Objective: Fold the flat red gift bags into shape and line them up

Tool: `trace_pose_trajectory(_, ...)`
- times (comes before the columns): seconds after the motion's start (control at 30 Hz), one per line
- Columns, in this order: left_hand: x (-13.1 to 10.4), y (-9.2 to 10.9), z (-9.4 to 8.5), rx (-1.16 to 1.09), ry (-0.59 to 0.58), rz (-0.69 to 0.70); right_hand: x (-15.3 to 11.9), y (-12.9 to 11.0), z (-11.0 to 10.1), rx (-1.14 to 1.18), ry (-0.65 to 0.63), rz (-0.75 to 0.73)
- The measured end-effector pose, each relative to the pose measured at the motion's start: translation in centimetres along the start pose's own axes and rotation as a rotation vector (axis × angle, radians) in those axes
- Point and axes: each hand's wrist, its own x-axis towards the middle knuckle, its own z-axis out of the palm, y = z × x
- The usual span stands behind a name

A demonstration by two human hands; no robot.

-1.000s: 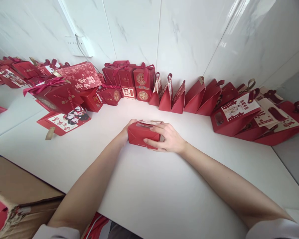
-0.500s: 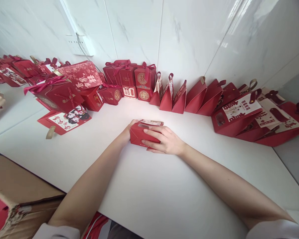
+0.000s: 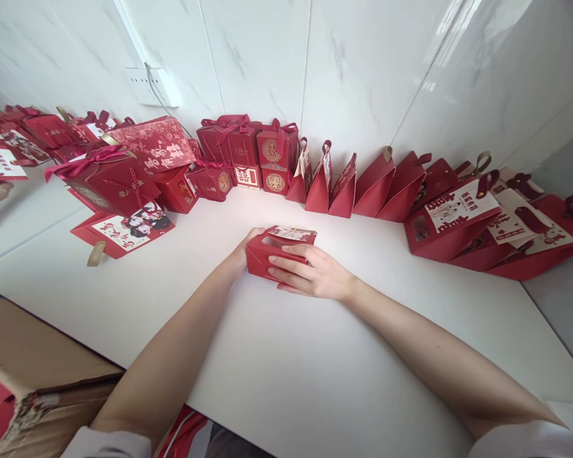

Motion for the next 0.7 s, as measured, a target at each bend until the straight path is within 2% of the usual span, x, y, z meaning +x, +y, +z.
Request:
trace_pose_trajectory(0.07,-0.1,0.1,0.0,-0.056,-0.024,0.031,0.1,-0.1,0.0,-0.032,0.033,-0.032)
trace_pose_trajectory(0.23,0.3,-0.3,-1.1,-0.057,0.203,0.463,0.0,-0.1,0.2,-0.098,0.067,-0.052)
trace_pose_trajectory(0.37,-0.1,-0.4,-0.8,-0.012,0.232,0.592,0.2,-0.2,0.3,-0.137,0.099,-0.065)
trace_pose_trajectory(0.47,-0.5,-0.3,-0.3,0.0,0.23,0.594,0.3,-0.5,0.3,-0.148,0.106,-0.069)
trace_pose_trajectory(0.53,-0.9,-0.2,-0.3,0.008,0.203,0.544,0.2,-0.5,0.5,-0.155,0.105,-0.062)
trace_pose_trajectory(0.7,-2.5,0.6,-0.6,0.214,-0.045,0.3,-0.8,0.3,0.9,-0.138,0.107,0.027)
